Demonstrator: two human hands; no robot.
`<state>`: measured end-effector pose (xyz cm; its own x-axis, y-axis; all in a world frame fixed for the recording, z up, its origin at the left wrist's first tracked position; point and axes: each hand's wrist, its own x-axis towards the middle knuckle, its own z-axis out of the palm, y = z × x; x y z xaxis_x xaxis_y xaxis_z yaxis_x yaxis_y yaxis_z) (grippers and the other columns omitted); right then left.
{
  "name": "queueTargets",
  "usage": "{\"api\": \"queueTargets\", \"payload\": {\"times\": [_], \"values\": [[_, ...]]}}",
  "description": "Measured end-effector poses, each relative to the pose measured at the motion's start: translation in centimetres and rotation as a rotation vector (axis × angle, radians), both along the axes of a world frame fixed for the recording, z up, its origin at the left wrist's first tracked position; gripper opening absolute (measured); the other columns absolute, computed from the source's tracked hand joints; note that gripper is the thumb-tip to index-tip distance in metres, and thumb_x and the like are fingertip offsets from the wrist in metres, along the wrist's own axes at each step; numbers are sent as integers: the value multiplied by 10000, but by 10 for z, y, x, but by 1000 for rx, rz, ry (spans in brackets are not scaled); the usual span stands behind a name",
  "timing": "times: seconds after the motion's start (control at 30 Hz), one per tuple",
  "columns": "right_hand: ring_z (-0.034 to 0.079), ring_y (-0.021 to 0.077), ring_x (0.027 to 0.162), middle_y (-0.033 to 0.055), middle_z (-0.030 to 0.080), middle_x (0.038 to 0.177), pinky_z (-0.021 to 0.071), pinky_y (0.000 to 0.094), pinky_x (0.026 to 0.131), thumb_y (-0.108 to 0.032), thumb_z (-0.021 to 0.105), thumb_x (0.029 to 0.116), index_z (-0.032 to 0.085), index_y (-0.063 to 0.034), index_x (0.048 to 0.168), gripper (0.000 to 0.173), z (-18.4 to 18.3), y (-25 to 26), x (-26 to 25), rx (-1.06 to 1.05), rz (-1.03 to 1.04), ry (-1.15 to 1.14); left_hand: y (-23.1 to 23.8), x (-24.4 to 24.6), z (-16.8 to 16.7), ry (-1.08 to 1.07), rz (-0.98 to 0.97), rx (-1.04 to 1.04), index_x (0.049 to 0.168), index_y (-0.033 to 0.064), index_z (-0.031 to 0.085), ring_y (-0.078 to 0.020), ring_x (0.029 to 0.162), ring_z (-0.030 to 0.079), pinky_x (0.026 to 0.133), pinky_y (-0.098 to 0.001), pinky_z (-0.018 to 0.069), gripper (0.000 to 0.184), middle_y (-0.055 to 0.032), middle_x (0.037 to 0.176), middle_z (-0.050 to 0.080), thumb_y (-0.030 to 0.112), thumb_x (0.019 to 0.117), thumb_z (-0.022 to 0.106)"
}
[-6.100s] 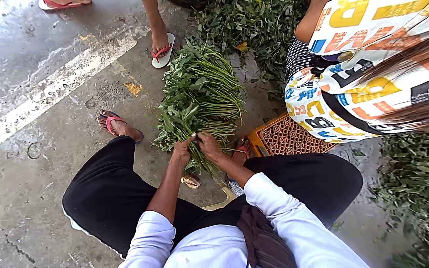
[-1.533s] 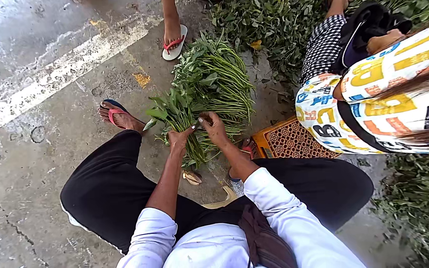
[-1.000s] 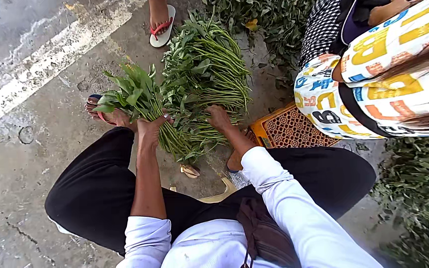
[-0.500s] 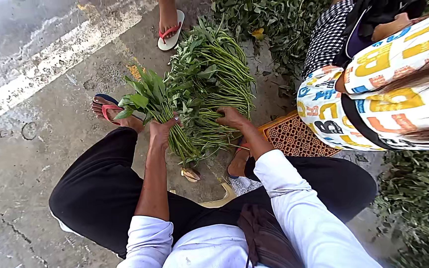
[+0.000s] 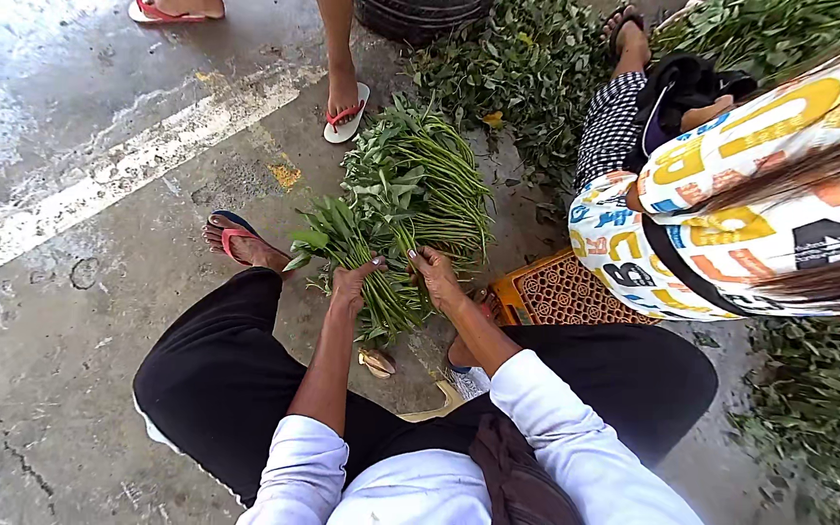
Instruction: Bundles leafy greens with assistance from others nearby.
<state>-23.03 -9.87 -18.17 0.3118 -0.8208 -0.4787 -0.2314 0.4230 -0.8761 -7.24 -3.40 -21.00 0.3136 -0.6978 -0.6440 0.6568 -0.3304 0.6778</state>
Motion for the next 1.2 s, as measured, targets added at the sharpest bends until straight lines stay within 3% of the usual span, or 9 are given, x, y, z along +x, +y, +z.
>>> {"api": "queueTargets", "payload": {"times": [0.1, 0.23, 0.4, 0.53, 0.7, 0.83, 0.93, 1.1, 1.2], "values": [[598, 141, 700, 110, 643, 904, 532, 301, 661, -188, 543, 1077, 611, 21, 1149, 231, -14, 14, 8, -111, 119, 76, 2, -7, 0, -20, -69, 66, 1340, 91, 572, -215, 955, 695, 837, -408, 589, 522, -123, 1146, 698, 136, 875, 805], [657, 242, 808, 187, 670, 987, 567, 420, 764, -177, 603, 1049, 649, 45, 1141, 244, -19, 18, 9, -204, 219, 173, 4, -9, -1, -45, -79, 146, 1354, 85, 537, -212, 952, 680, 835, -414, 579, 611, -133, 1152, 677, 230, 845, 843], [676, 190, 823, 159, 665, 1045, 582, 359, 744, -189, 523, 1088, 557, 25, 1265, 280, -13, 6, -2, 22, -14, 79, -6, -2, -6, 109, 98, 99, 1319, -30, 518, -295, 870, 750, 780, -429, 633, 450, -202, 1030, 735, -15, 912, 710], [648, 124, 730, 109, 675, 974, 561, 281, 678, -175, 514, 1088, 580, 17, 1228, 247, -16, 4, -6, -12, -66, 12, -4, 2, -22, 5, 202, 208, 1362, -56, 450, -292, 838, 725, 753, -422, 631, 588, -219, 1053, 688, -78, 854, 746], [652, 152, 762, 140, 666, 984, 565, 311, 704, -159, 533, 1079, 586, 38, 1205, 240, -32, 16, 1, -68, 50, 25, -3, 0, -24, -91, 137, 276, 1419, -29, 411, -284, 840, 700, 760, -432, 613, 625, -235, 1125, 646, -10, 895, 749], [652, 227, 763, 183, 669, 1002, 571, 398, 717, -168, 568, 1066, 624, 40, 1207, 258, -46, 29, 3, -151, 220, 151, 3, -4, -15, -18, -64, 123, 1415, 54, 484, -231, 1023, 683, 895, -421, 579, 621, -151, 1218, 667, 182, 896, 800], [685, 323, 899, 231, 677, 1143, 573, 486, 835, -169, 610, 1046, 671, 42, 1204, 270, -42, 33, -1, -308, 380, 266, 0, -2, -23, -14, -56, 90, 1346, -16, 526, -246, 998, 699, 892, -432, 591, 573, -180, 1146, 692, 49, 853, 811], [693, 299, 996, 224, 693, 1131, 553, 458, 946, -158, 603, 1047, 705, 63, 1139, 261, -47, 24, -4, -319, 554, 206, 2, 4, -22, -48, -55, 102, 1330, -22, 513, -239, 952, 706, 856, -420, 601, 590, -177, 1100, 697, -42, 815, 802], [658, 303, 1078, 216, 684, 1165, 499, 474, 1004, -232, 589, 1052, 728, 48, 1136, 323, -62, 3, -6, -316, 577, 214, 4, 15, -15, 9, -16, 100, 1277, -20, 557, -241, 852, 725, 794, -402, 619, 434, -161, 982, 721, -64, 876, 718]]}}
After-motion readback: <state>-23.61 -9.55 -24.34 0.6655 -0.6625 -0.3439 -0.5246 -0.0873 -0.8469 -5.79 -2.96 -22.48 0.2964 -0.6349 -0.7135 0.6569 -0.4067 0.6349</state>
